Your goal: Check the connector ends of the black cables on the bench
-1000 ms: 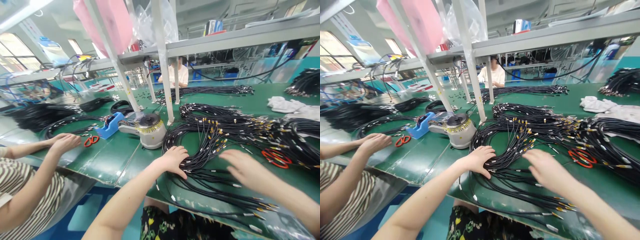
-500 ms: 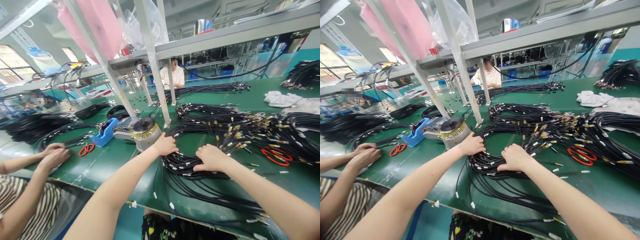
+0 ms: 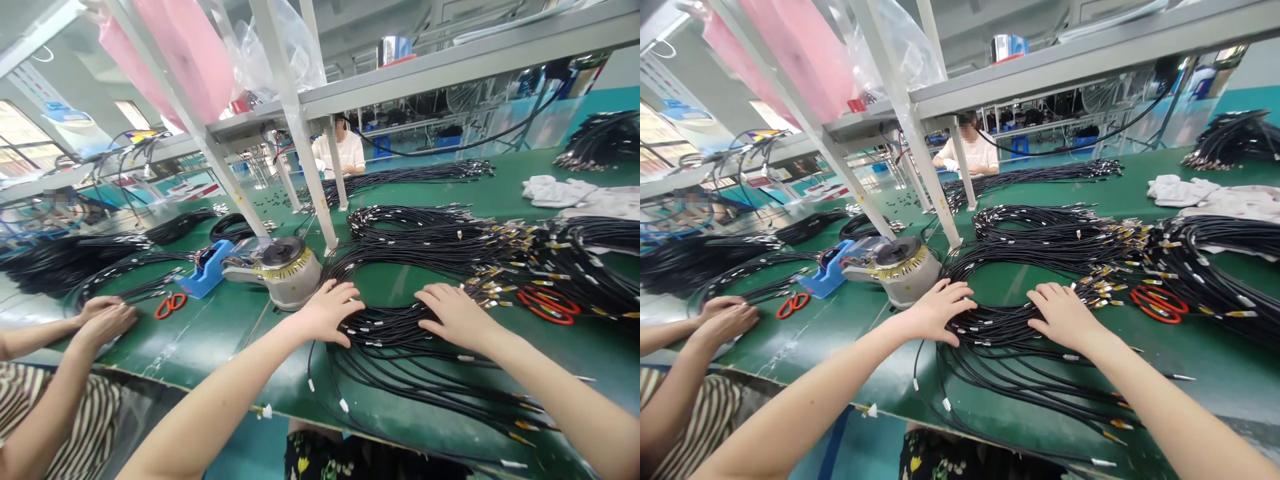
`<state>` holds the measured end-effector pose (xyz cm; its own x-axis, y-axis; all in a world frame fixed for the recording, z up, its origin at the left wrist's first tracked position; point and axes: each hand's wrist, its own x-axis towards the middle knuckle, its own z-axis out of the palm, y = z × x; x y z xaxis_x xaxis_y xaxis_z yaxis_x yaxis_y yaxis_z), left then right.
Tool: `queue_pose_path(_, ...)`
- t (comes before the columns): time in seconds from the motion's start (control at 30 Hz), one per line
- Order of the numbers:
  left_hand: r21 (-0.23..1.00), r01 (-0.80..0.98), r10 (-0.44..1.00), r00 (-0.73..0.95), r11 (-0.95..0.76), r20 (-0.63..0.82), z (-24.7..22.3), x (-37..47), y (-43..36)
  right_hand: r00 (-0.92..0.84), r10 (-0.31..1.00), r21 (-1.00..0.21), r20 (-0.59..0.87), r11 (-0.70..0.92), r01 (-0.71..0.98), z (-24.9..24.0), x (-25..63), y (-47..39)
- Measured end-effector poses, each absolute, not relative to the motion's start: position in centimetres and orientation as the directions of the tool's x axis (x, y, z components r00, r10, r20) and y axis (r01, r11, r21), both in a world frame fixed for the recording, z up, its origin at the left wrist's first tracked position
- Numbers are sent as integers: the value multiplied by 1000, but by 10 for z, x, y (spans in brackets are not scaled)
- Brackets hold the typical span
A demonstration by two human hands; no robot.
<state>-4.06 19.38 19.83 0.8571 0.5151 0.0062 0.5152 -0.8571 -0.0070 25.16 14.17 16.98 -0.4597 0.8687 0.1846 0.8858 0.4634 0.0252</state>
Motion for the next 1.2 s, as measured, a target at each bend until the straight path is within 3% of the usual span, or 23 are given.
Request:
queue_pose_path(0.17,204,536,546,838,-819,-13,194,-35,182,-586,789,-68,184,605,794,184,197,129)
queue_pose_path(0.53,320,547,614,771,-774,168,184,-28,153,-642,766,55,30,640,766,215,149,139)
queue_pose_path(0.67,485,481,638,734,-730,232,188,-22,144,-623,777,94,90,616,782,241,144,118)
queue_pose_path(0.77,586,430,686,649,-687,328,191,-30,140,-636,739,150,221,619,771,266,141,90)
queue_pose_path(0.9,430,468,628,664,-772,405,191,-50,129,-646,705,216,293,610,763,283,145,60)
queue_pose_path(1.07,122,551,564,799,-826,208,183,-54,106,-609,768,213,196,573,791,242,179,40)
queue_pose_path(1.2,23,586,583,801,-810,135,181,-49,99,-501,853,141,146,483,864,202,223,27)
